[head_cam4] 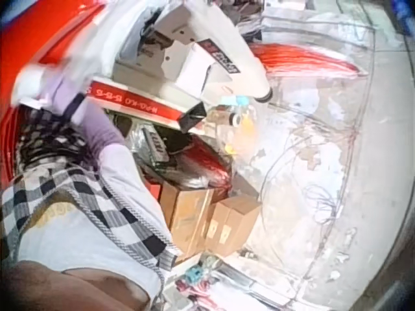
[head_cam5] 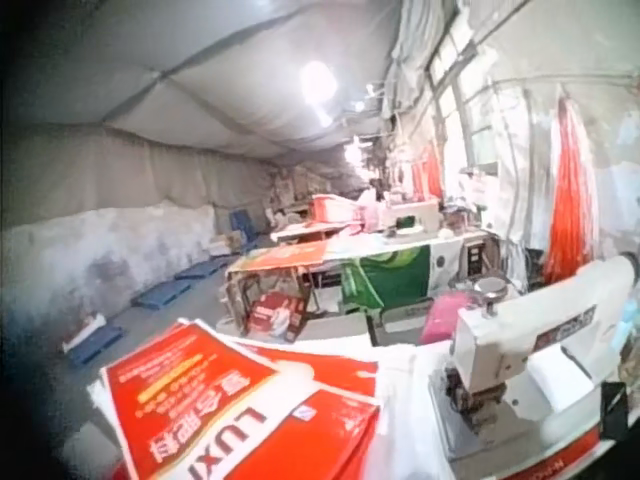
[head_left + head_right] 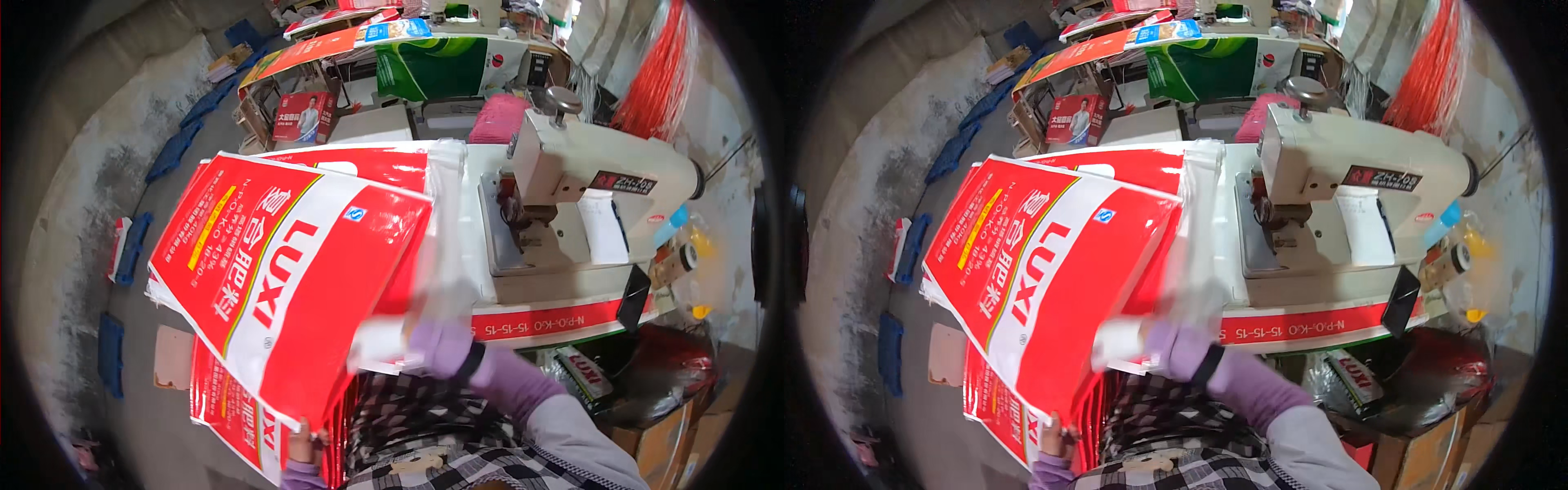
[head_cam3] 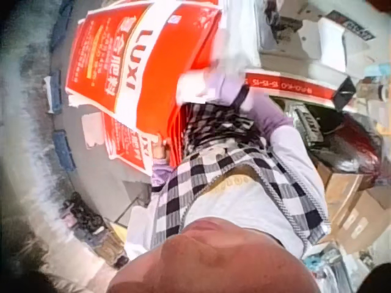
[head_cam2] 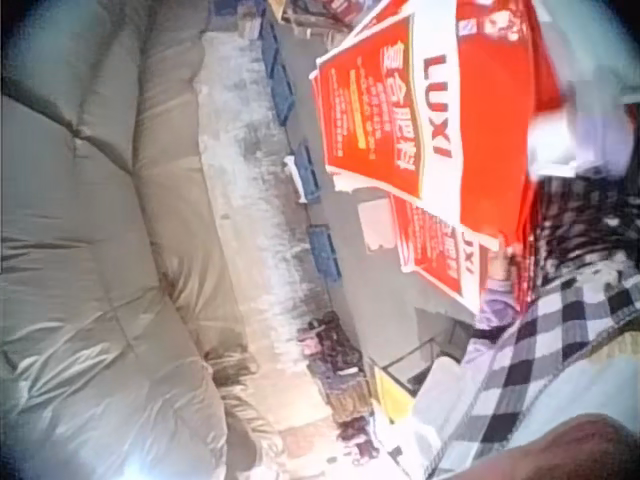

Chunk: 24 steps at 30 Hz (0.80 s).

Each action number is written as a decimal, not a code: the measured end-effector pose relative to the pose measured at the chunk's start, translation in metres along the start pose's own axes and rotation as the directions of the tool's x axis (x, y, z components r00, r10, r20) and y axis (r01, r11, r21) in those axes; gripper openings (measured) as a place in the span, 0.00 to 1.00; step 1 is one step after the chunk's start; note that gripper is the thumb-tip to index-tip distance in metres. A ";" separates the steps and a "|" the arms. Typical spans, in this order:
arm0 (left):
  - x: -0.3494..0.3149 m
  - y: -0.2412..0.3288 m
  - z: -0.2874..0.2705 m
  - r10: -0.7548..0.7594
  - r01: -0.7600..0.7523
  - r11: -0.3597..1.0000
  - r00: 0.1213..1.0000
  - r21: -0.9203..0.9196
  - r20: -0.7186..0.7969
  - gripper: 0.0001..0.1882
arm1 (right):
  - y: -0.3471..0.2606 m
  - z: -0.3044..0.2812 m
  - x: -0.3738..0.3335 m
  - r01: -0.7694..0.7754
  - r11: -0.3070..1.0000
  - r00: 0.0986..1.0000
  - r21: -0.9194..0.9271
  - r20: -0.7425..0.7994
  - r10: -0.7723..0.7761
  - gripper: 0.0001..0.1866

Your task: Sewing and folding large fertilizer bags using an industrial sewing machine.

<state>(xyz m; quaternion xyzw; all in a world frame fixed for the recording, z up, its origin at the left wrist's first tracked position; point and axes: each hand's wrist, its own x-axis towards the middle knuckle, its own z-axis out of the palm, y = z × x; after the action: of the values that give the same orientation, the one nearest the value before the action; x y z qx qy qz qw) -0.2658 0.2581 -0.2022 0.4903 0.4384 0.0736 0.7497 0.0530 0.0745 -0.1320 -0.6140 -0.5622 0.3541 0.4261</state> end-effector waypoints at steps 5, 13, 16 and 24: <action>-0.017 0.020 -0.014 0.169 -0.181 0.975 0.981 0.126 0.100 0.13 | 0.077 -0.106 -0.034 -0.513 0.665 0.847 -0.543 -0.447 0.288 0.14; -0.021 0.014 -0.132 0.146 -0.221 0.947 0.942 -0.232 -0.301 0.10 | 0.029 -0.021 -0.050 -0.476 0.878 0.173 0.049 -0.974 0.148 0.24; -0.055 -0.025 -0.228 0.036 -0.141 0.960 0.918 -0.240 -0.394 0.09 | -0.015 0.019 0.017 -0.312 0.921 0.719 -0.232 -0.691 0.070 0.30; -0.221 -0.161 -0.253 0.172 0.205 0.467 0.933 0.860 -0.316 0.27 | 0.098 0.183 0.127 -0.281 0.717 0.946 -0.638 -0.310 0.095 0.25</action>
<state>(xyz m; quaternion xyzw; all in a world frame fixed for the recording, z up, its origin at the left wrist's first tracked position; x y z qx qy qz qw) -0.6352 0.2262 -0.2360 0.7794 0.5465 -0.0826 0.2951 -0.0615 0.2232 -0.2875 -0.8207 -0.5264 0.0861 0.2049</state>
